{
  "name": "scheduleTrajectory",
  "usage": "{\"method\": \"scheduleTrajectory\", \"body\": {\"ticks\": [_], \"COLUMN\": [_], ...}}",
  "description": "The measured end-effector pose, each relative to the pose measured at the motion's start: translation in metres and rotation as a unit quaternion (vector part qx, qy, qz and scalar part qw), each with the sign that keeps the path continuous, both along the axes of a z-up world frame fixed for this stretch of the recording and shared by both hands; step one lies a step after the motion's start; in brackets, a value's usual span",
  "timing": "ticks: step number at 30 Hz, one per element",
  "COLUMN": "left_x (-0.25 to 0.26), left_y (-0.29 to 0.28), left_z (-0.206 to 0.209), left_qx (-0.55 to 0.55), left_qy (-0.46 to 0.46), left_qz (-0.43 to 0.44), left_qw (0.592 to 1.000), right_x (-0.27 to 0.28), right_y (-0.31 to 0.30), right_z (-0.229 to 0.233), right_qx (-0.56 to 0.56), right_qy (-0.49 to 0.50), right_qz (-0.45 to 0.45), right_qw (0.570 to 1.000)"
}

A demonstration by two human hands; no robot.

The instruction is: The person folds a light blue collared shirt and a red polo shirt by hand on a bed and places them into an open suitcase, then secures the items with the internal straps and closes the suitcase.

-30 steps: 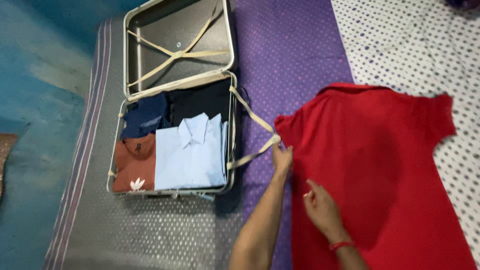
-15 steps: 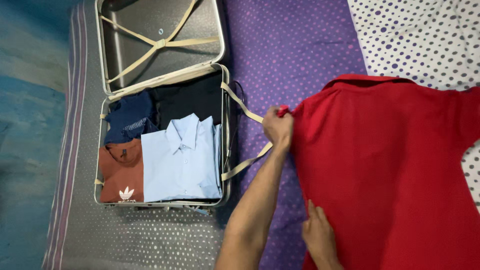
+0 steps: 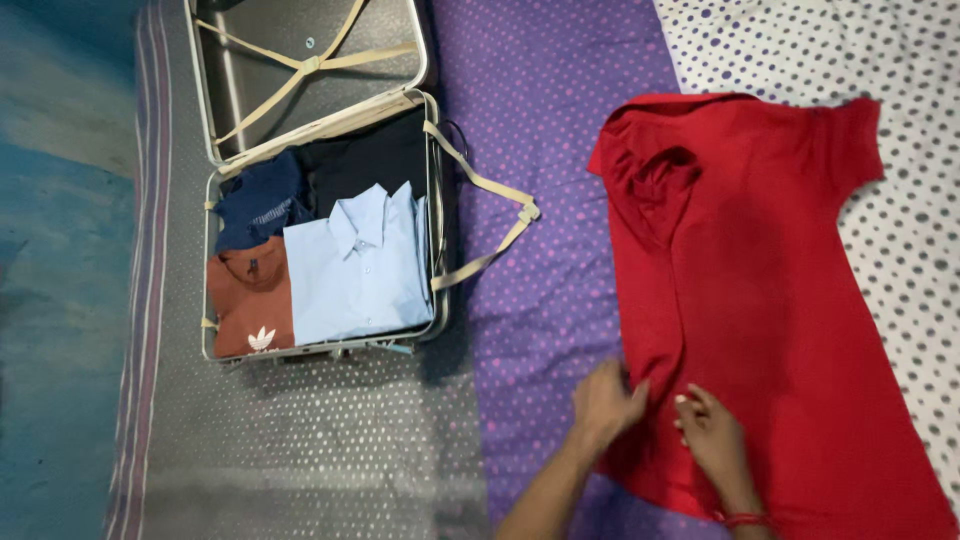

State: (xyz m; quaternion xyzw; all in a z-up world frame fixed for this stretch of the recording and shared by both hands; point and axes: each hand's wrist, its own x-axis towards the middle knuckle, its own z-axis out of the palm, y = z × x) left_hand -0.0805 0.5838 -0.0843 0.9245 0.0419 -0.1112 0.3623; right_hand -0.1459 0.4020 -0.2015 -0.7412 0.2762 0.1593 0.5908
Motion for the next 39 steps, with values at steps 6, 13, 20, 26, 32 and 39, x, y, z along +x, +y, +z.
{"method": "scheduleTrajectory", "body": {"ticks": [6,13,20,26,32,39], "left_x": [-0.092,-0.14,-0.168,-0.186,-0.2,-0.241], "left_y": [0.012,-0.039,-0.032,-0.02,-0.027,-0.055], "left_z": [-0.015,0.02,0.01,0.004,-0.025,-0.01], "left_qx": [0.154,-0.103,0.066,0.105,-0.124,-0.153], "left_qy": [0.072,0.015,-0.053,-0.109,-0.104,-0.06], "left_qz": [-0.047,-0.204,-0.196,-0.221,0.032,0.199], "left_qw": [0.984,0.973,0.977,0.964,0.986,0.966], "right_x": [-0.057,-0.079,-0.105,-0.127,-0.131,-0.143], "right_y": [0.023,-0.008,-0.04,-0.048,-0.039,-0.021], "right_z": [-0.028,-0.026,0.039,0.011,0.015,0.035], "right_qx": [0.1,0.069,-0.162,-0.202,-0.098,0.049], "right_qy": [-0.019,-0.047,0.063,-0.011,-0.057,-0.06], "right_qz": [-0.033,-0.013,0.112,0.167,0.101,0.096], "right_qw": [0.994,0.996,0.978,0.965,0.988,0.992]}}
